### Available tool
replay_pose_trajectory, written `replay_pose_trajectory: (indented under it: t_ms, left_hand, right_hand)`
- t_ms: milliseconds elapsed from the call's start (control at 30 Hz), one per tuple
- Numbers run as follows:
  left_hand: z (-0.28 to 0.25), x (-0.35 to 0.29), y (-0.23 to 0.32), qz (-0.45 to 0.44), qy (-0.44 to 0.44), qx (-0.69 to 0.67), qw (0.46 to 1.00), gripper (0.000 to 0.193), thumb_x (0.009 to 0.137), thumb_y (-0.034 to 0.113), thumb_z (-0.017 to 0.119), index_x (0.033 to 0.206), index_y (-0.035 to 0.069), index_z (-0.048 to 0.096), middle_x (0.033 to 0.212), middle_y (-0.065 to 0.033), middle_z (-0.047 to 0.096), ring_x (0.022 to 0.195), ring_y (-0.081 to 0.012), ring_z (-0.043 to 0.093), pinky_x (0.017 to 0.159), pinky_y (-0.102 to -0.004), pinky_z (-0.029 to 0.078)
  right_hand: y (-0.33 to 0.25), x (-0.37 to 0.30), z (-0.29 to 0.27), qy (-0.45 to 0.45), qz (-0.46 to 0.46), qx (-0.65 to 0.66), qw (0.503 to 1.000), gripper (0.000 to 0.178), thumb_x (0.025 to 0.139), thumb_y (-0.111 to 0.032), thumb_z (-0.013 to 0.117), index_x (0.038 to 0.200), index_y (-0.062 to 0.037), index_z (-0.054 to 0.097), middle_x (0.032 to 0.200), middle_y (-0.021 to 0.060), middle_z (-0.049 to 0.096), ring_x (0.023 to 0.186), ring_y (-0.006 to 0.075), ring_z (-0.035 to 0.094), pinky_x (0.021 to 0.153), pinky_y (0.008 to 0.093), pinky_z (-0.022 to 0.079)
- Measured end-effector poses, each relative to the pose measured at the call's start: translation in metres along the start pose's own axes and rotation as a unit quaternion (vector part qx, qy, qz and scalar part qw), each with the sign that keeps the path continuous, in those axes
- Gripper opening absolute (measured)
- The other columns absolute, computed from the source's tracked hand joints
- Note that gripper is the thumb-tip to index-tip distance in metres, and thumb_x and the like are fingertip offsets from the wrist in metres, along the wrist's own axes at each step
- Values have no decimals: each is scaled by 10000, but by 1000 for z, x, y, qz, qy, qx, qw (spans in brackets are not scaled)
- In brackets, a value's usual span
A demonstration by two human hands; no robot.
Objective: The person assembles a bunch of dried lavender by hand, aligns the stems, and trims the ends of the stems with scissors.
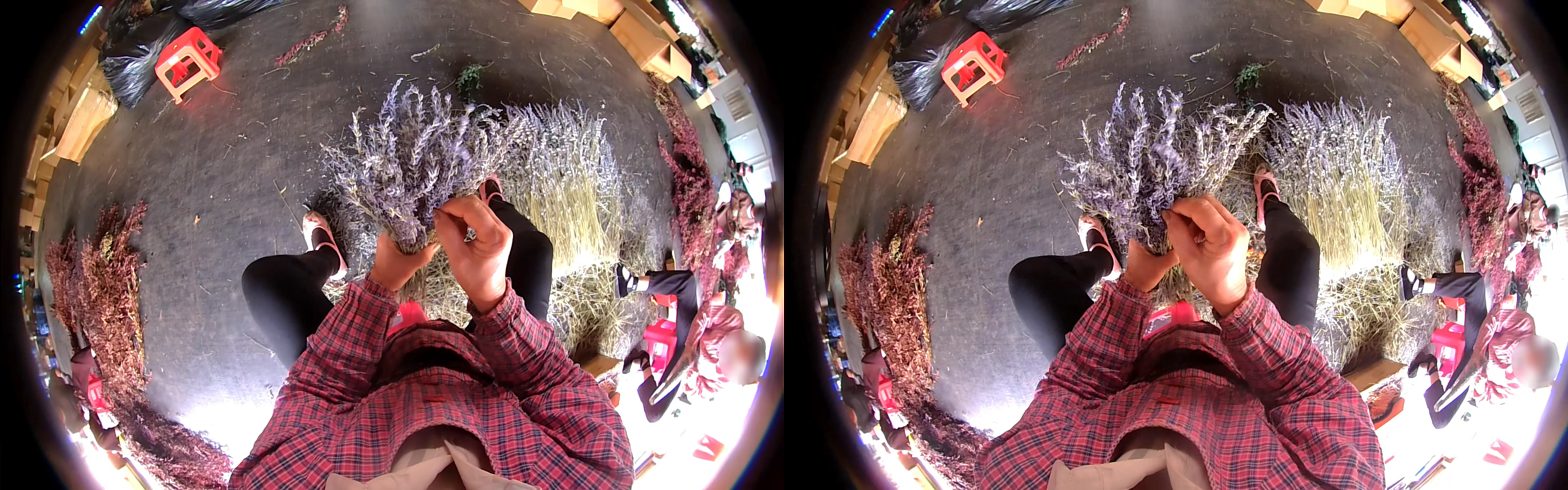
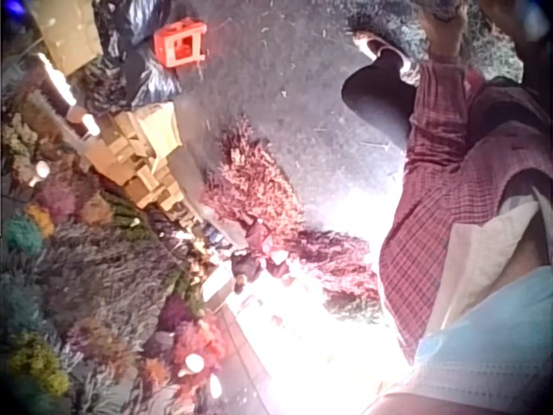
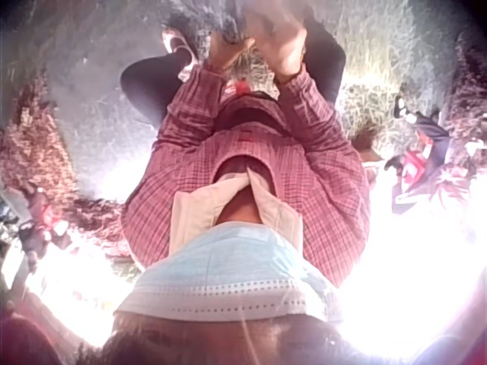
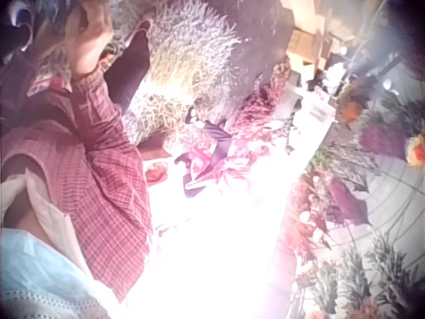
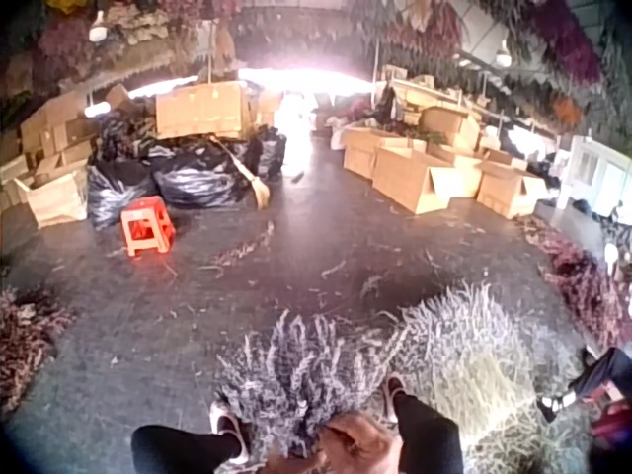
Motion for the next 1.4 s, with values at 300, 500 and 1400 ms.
replay_pose_trajectory:
  t_ms: [300, 500, 1400]
  left_hand:
    - [0, -3, -7, -18, 6, -6, 1000, 418, 700, 40, 768, 1085, 13, 608, 1006, -72, 667, 916, -136, 632, 799, -308, 515]
    - [2, -2, -5, 6, -11, 19, 1000, 436, 697, 43, 775, 1095, 7, 602, 1019, -91, 665, 923, -167, 644, 803, -322, 521]
    - [6, -25, -78, -169, -113, -208, 957, 395, 954, 121, 486, 1314, -27, 422, 1312, -138, 482, 1215, -295, 444, 1063, -460, 346]
  right_hand:
    - [-1, -3, -1, -5, -19, -15, 1000, 93, 753, 18, 686, 811, -26, 628, 751, 62, 626, 588, 143, 609, 522, 251, 467]
    - [0, -6, -1, -20, -23, -25, 999, 101, 745, 23, 688, 813, -25, 631, 758, 63, 628, 605, 148, 618, 533, 252, 477]
    - [24, -23, -57, 51, 83, 61, 993, 148, 837, -29, 661, 979, 2, 635, 832, 49, 664, 708, 84, 613, 625, 232, 498]
Point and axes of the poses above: each hand's wrist, its own x-axis towards the middle knuckle, its own z-axis out of the palm, y = z × x, the point moved 9 cm from there along x, towards the middle knuckle
